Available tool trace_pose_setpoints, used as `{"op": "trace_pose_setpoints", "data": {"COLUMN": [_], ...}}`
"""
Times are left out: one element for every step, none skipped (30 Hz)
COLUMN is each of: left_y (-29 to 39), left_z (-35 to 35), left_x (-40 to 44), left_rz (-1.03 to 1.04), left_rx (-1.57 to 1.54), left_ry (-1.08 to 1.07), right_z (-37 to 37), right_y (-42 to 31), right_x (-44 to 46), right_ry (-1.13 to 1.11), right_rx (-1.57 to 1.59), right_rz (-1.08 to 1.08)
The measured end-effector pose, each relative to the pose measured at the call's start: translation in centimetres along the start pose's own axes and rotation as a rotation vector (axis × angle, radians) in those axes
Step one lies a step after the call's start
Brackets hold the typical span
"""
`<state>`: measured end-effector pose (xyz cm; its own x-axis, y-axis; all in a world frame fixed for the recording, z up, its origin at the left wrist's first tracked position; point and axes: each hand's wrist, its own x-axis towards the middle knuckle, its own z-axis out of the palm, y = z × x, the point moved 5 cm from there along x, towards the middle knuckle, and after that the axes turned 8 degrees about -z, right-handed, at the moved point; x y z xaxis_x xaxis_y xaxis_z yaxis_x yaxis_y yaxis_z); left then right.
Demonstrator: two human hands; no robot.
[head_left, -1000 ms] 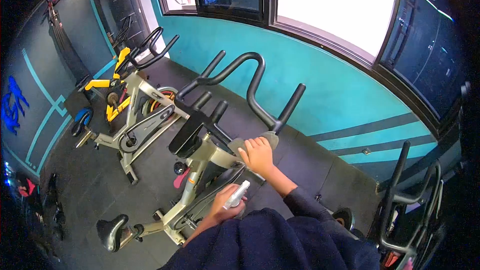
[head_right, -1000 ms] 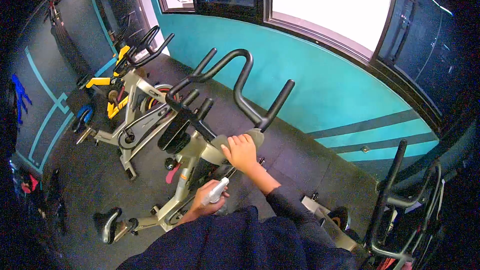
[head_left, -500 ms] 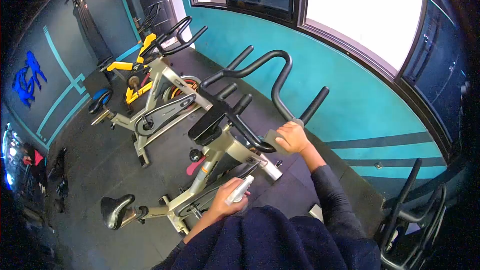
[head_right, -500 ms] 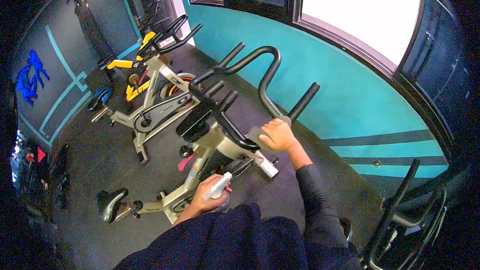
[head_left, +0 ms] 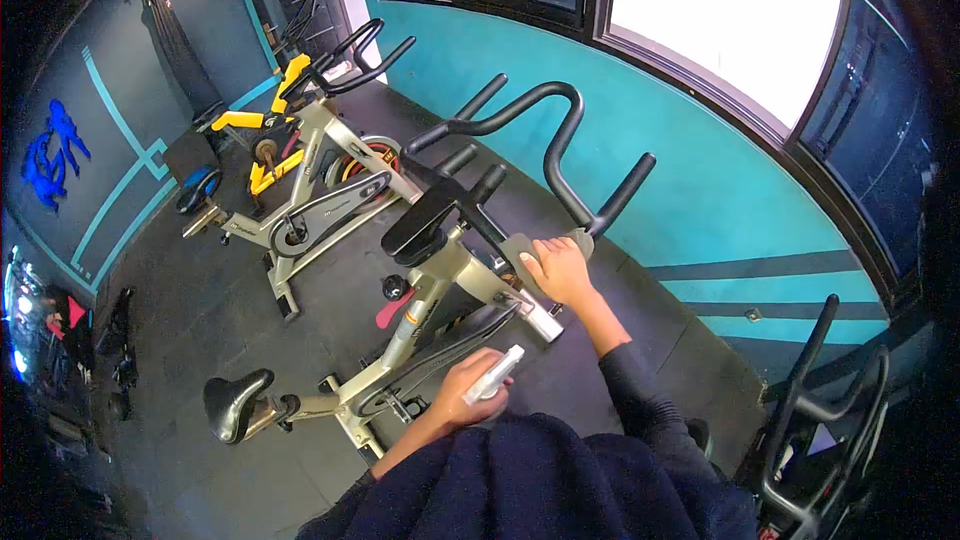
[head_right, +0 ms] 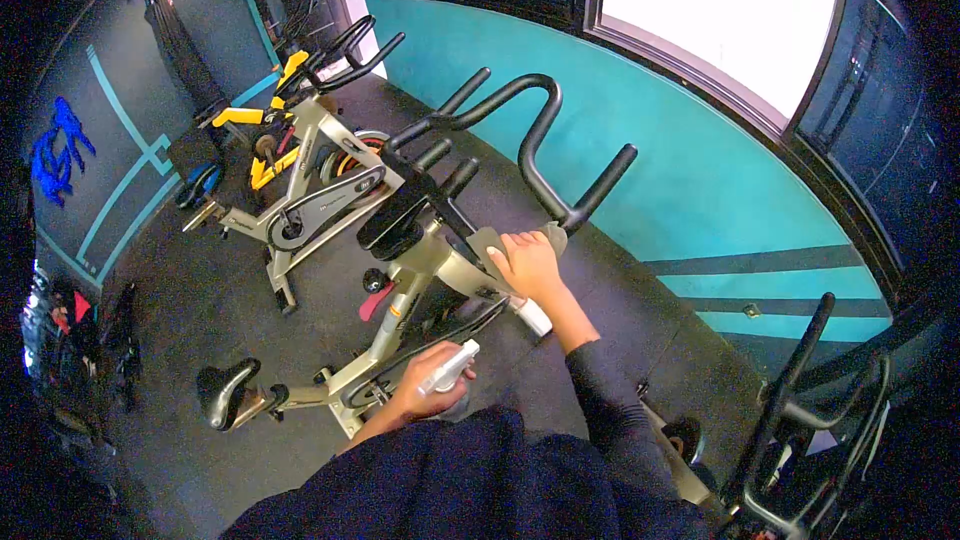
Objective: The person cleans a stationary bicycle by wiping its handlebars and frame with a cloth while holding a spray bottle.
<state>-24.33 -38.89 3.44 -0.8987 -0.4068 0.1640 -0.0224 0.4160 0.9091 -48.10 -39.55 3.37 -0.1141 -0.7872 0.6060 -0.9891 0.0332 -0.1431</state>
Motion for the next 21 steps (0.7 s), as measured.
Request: {"op": "trace_pose_setpoints", "data": {"left_y": [0.4,0.7,1.0,1.0,1.0,1.0,1.1,1.3,1.4,1.6,1.7,1.8,1.7,1.5,1.4,1.3,1.1,0.9,0.7,0.5,0.5], "left_z": [-0.1,-0.5,-0.9,-1.3,-1.6,-1.8,-2.0,-2.3,-2.5,-2.7,-3.0,-3.4,-3.6,-3.9,-4.1,-4.1,-4.1,-4.0,-3.7,-3.5,-3.2], "left_x": [-0.2,-0.5,-0.7,-1.1,-1.6,-2.3,-2.8,-3.4,-4.2,-5.0,-5.6,-6.3,-7.0,-7.6,-8.2,-8.5,-8.7,-8.7,-8.5,-8.0,-7.3], "left_rz": [-0.002,0.0,0.003,0.0,0.018,0.032,0.024,-0.001,-0.029,-0.04,-0.049,-0.056,-0.062,-0.083,-0.104,-0.109,-0.11,-0.111,-0.124,-0.125,-0.106], "left_rx": [-0.005,-0.043,-0.078,-0.078,-0.06,-0.042,-0.039,-0.029,-0.018,-0.011,-0.011,-0.01,-0.003,-0.028,-0.057,-0.059,-0.055,-0.054,-0.067,-0.073,-0.074], "left_ry": [0.007,0.028,0.051,0.066,0.079,0.09,0.102,0.105,0.105,0.111,0.132,0.155,0.163,0.191,0.216,0.22,0.222,0.224,0.213,0.214,0.199], "right_z": [-0.3,-0.6,-0.7,-1.1,-1.3,-1.6,-1.7,-1.7,-1.9,-2.3,-1.3,-1.1,-0.8,-0.5,-0.3,0.1,0.5,0.9,0.8,0.7,0.6], "right_y": [0.2,0.7,1.2,1.3,2.0,2.4,3.1,3.8,4.1,4.6,5.9,5.9,5.6,5.3,4.5,3.6,2.8,1.9,1.2,0.7,0.1], "right_x": [-0.2,-0.5,-0.8,-0.9,-1.0,-1.1,-1.2,-1.1,-0.4,0.3,0.5,0.9,1.2,1.3,1.4,1.5,1.7,1.6,1.3,0.9,0.1], "right_ry": [-0.089,-0.093,-0.081,-0.071,-0.135,-0.116,-0.09,-0.062,-0.174,-0.285,-0.263,-0.297,-0.306,-0.316,-0.319,-0.376,-0.433,-0.439,-0.324,-0.206,-0.066], "right_rx": [0.033,0.035,0.036,0.039,0.074,0.075,0.055,0.036,0.053,0.068,0.053,0.003,-0.011,-0.027,-0.021,-0.045,-0.073,-0.073,-0.074,-0.076,-0.076], "right_rz": [-0.048,-0.058,-0.105,-0.153,-0.13,-0.145,-0.147,-0.147,-0.097,-0.046,-0.083,-0.086,-0.094,-0.102,-0.106,-0.049,0.01,0.008,0.056,0.103,0.067]}}
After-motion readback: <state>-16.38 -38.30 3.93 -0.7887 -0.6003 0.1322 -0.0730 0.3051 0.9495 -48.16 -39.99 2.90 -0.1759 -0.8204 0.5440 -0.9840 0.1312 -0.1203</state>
